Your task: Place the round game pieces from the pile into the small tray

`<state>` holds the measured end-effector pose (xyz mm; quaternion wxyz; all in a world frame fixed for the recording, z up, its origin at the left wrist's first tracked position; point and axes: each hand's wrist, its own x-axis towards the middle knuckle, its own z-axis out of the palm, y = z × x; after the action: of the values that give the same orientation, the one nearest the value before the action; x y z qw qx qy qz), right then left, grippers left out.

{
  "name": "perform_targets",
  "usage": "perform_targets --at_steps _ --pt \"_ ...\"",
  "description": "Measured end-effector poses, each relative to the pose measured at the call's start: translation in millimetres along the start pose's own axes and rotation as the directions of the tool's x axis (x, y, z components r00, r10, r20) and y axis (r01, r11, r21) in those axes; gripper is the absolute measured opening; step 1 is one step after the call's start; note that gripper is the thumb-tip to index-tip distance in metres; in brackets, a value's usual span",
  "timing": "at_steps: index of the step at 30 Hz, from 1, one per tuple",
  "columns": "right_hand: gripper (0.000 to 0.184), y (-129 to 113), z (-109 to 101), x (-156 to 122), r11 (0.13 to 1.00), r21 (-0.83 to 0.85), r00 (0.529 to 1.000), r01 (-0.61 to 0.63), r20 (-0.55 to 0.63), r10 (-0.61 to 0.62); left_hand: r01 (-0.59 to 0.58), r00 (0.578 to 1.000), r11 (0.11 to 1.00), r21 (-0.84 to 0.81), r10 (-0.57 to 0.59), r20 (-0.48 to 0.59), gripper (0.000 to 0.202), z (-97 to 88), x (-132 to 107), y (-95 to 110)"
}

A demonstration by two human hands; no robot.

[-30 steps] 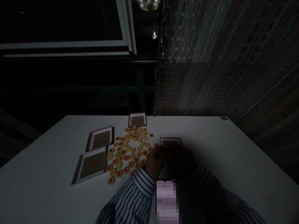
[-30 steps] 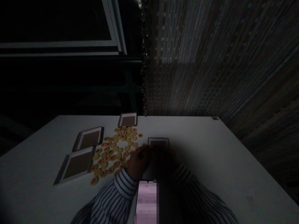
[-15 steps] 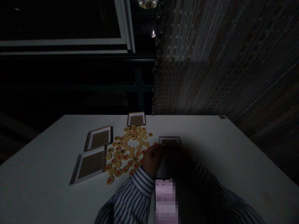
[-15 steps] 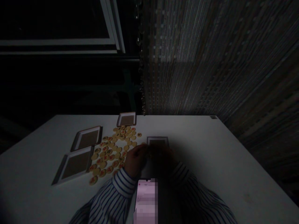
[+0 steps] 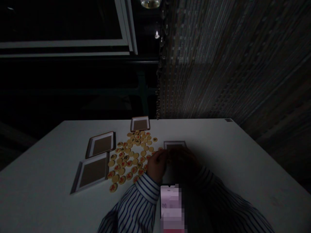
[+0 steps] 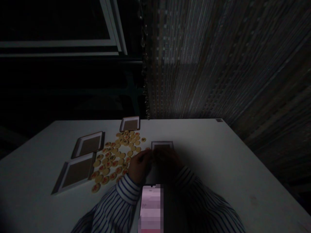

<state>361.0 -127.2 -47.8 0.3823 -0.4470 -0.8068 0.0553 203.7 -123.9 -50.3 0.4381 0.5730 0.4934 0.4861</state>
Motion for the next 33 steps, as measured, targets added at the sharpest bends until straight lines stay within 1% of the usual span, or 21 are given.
perform_targets --at_steps 2,4,5,7,9,12,14,18,21,23,28,33 --pt "0.025 -3 -7 4 0.997 -0.07 0.999 -0.032 0.027 0.034 -0.019 0.999 0.999 0.036 0.021 -0.047 0.019 -0.6 1 -3" --pt "0.023 -7 -14 8 0.979 -0.172 0.99 -0.107 0.07 0.121 -0.046 0.995 0.994 0.102 0.055 -0.085 0.019 -1.6 2 -6" --pt "0.023 -9 -17 11 0.965 -0.222 0.983 -0.14 0.088 0.163 -0.067 0.993 0.988 0.142 0.081 -0.091 0.019 -2.1 2 -7" --pt "0.023 -13 -22 15 0.944 -0.294 0.968 -0.152 0.15 0.203 -0.116 0.987 0.97 0.215 0.136 -0.083 0.018 -2.8 3 -10" --pt "0.024 -15 -25 20 0.932 -0.338 0.951 -0.128 0.227 0.212 -0.154 0.982 0.951 0.268 0.176 -0.062 0.02 -3.0 3 -13" --pt "0.026 -12 -26 26 0.923 -0.379 0.912 -0.074 0.349 0.216 -0.172 0.979 0.928 0.33 0.197 -0.045 0.021 -2.9 4 -16" --pt "0.025 -8 -26 31 0.911 -0.411 0.874 -0.04 0.427 0.231 -0.176 0.979 0.914 0.365 0.2 -0.029 0.022 -2.9 4 -17" --pt "0.024 0 -26 37 0.849 -0.527 0.788 0.032 0.536 0.303 -0.178 0.981 0.898 0.403 0.195 -0.002 0.024 -3.1 5 -18" --pt "0.026 3 -24 39 0.815 -0.576 0.741 0.063 0.574 0.348 -0.178 0.981 0.893 0.412 0.193 0.005 0.024 -3.0 5 -18" --pt "0.027 3 -22 39 0.807 -0.586 0.72 0.071 0.59 0.365 -0.18 0.981 0.89 0.419 0.195 0.007 0.024 -2.9 5 -19" --pt "0.026 5 -21 38 0.815 -0.573 0.714 0.08 0.604 0.355 -0.199 0.977 0.889 0.413 0.213 0.012 0.024 -2.8 5 -21" --pt "0.03 7 -26 39 0.833 -0.549 0.683 0.077 0.637 0.357 -0.2 0.977 0.89 0.409 0.213 0.014 0.024 -3.1 5 -21"
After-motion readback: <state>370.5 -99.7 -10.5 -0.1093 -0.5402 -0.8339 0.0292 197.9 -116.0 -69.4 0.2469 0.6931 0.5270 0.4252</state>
